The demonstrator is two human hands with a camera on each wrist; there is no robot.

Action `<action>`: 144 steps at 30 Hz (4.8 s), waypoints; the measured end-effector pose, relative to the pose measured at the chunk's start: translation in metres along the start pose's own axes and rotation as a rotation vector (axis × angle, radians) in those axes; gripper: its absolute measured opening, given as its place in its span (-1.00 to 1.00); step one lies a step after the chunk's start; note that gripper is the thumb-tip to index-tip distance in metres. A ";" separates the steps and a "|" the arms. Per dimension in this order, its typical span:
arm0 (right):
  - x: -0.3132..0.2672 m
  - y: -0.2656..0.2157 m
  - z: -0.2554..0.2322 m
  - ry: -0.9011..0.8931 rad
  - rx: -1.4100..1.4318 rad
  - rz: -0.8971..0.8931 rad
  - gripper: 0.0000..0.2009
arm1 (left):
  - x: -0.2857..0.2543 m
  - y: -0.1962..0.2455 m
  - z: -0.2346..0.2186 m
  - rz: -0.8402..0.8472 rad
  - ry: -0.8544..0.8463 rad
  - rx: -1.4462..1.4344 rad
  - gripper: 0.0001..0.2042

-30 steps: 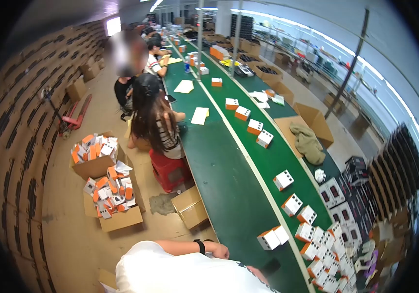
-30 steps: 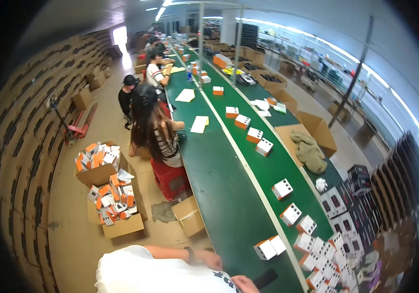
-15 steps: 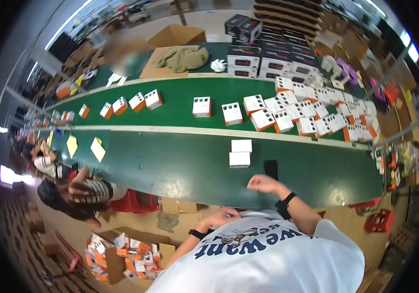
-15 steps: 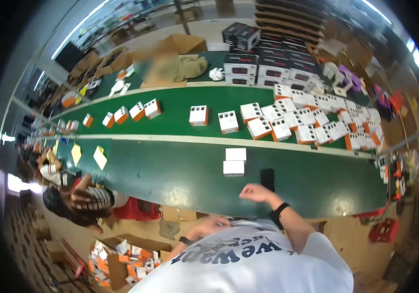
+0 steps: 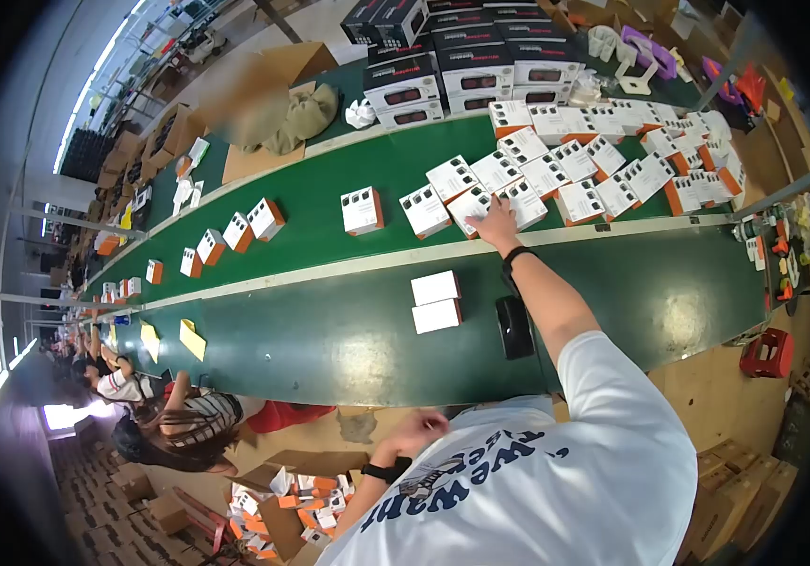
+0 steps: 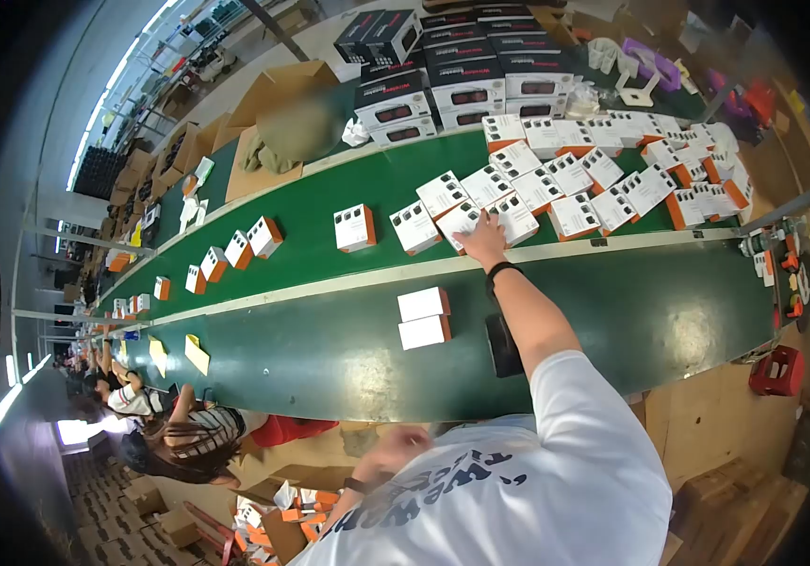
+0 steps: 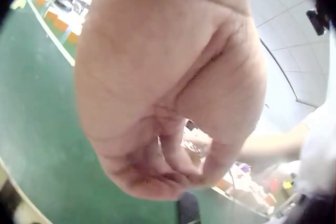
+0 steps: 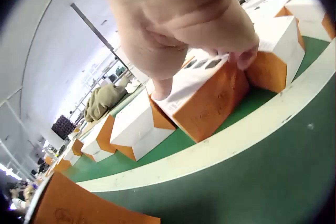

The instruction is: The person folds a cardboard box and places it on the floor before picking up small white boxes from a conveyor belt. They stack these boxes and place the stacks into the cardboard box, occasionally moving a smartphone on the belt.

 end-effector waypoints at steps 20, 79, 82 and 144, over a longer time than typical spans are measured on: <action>-0.091 -0.051 0.017 -0.319 0.358 -0.681 -0.62 | 0.111 0.117 -0.158 0.212 0.550 0.853 0.44; -0.044 0.135 0.021 -0.390 0.235 -0.235 -0.40 | 0.120 0.120 -0.140 0.128 0.765 0.968 -0.13; -0.063 0.132 -0.012 -0.305 1.162 -0.099 -0.41 | 0.121 0.114 -0.140 0.077 0.747 0.953 -0.15; -0.192 -0.050 -0.045 -0.516 -0.157 -0.439 0.29 | 0.005 0.076 -0.163 -0.028 0.890 0.738 0.25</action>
Point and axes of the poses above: each hand's wrist, its own x-axis towards the middle knuckle, its own z-axis out of the palm, y = z × x, the point moved 9 cm from there along x, towards the middle knuckle, and after that the axes turned 13 degrees about -y, right-handed, at the moved point
